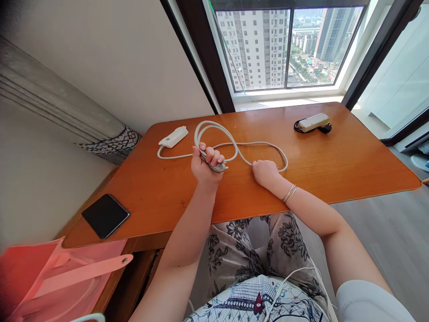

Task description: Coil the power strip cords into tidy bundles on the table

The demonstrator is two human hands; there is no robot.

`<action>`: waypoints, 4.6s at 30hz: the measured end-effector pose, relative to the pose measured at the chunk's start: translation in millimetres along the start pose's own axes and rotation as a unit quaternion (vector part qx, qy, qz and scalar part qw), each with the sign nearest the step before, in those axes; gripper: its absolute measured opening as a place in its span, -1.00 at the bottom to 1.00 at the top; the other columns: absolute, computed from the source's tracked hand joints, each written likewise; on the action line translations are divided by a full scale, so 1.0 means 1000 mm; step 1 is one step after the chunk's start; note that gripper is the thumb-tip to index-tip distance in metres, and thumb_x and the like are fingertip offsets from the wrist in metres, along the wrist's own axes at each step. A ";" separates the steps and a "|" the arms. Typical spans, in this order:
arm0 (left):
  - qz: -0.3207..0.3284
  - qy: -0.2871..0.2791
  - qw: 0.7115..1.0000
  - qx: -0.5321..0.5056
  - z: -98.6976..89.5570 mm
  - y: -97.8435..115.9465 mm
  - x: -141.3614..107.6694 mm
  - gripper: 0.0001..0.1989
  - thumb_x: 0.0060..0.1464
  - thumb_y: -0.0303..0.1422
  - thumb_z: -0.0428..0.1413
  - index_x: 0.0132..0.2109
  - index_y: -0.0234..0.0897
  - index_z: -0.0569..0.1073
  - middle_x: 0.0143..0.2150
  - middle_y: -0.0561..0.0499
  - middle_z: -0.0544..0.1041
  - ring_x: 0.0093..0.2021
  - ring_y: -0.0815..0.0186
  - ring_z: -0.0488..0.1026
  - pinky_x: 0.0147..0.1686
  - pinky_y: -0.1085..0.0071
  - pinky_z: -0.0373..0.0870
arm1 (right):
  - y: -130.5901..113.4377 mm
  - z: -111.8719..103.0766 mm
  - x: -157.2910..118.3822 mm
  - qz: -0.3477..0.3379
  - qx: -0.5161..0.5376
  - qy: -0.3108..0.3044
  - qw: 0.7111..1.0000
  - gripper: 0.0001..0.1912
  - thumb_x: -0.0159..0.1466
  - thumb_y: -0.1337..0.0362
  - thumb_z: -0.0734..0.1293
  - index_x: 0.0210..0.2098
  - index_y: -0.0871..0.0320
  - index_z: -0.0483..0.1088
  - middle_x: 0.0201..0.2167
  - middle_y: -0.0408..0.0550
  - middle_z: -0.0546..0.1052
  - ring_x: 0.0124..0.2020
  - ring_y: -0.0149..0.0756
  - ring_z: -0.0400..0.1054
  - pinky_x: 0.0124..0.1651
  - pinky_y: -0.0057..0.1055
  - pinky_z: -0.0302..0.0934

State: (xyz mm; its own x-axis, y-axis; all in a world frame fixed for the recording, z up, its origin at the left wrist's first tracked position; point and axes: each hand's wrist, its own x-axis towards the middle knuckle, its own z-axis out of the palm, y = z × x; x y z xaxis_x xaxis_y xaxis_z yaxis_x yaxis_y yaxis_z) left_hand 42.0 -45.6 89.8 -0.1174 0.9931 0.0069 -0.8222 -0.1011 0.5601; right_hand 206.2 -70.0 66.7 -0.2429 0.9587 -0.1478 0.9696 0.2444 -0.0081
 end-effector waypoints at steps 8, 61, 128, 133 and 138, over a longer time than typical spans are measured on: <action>-0.005 -0.006 1.000 -0.004 -0.002 0.015 0.004 -0.55 0.49 -0.17 -0.25 -0.40 -0.21 0.20 -0.66 0.23 -0.08 -0.73 0.47 -0.10 -0.65 0.55 0.09 | 0.025 -0.009 0.004 0.083 0.002 0.029 0.996 -0.61 0.40 0.47 0.10 0.01 0.27 0.52 -0.08 0.30 0.62 0.01 0.01 0.57 -0.13 -0.30 0.39; 0.212 0.080 0.967 0.114 -0.008 -0.006 0.007 -0.58 0.32 -0.02 0.10 -0.36 -0.18 0.20 -0.65 0.27 0.06 -0.69 0.49 0.08 -0.54 0.53 0.24 | 0.003 -0.008 -0.010 -0.043 -0.022 0.066 0.997 -0.55 0.52 0.22 0.02 0.18 0.13 0.43 -0.09 0.16 0.63 -0.08 -0.06 0.56 -0.28 -0.32 0.13; -0.186 -0.076 0.974 0.101 0.005 -0.006 -0.008 -0.60 0.41 -0.14 0.00 -0.38 -0.27 0.35 -0.68 0.26 0.00 -0.76 0.52 -0.01 -0.70 0.59 0.14 | 0.038 0.007 0.018 -0.073 0.586 0.257 0.765 -0.29 0.26 -0.42 0.19 -0.28 0.14 0.43 -0.56 -0.26 0.25 -0.50 -0.41 0.15 -0.42 -0.45 0.09; -0.173 -0.069 0.979 0.089 0.005 -0.003 -0.008 -0.59 0.42 -0.14 -0.01 -0.38 -0.26 0.33 -0.68 0.27 -0.04 -0.76 0.52 -0.06 -0.70 0.59 0.13 | 0.035 0.005 0.017 -0.075 0.584 0.275 0.760 -0.27 0.29 -0.42 0.13 -0.32 0.14 0.46 -0.52 -0.20 0.26 -0.43 -0.37 0.16 -0.36 -0.42 0.10; -0.169 -0.062 0.979 0.101 0.005 -0.005 -0.007 -0.61 0.40 -0.13 0.02 -0.38 -0.26 0.34 -0.67 0.27 -0.03 -0.76 0.53 -0.03 -0.70 0.60 0.14 | 0.036 0.006 0.018 -0.050 0.580 0.312 0.751 -0.35 0.26 -0.38 0.23 -0.43 0.11 0.39 -0.51 -0.18 0.29 -0.42 -0.36 0.15 -0.33 -0.40 0.12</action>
State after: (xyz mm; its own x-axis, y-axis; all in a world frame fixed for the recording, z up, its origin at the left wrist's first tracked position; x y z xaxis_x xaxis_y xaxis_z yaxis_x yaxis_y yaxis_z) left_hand 50.1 -52.1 91.3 0.2201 0.9688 -0.1135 -0.6739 0.2352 0.7004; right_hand 236.8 -44.5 58.1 0.0678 0.9137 0.4007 0.2308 0.3764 -0.8972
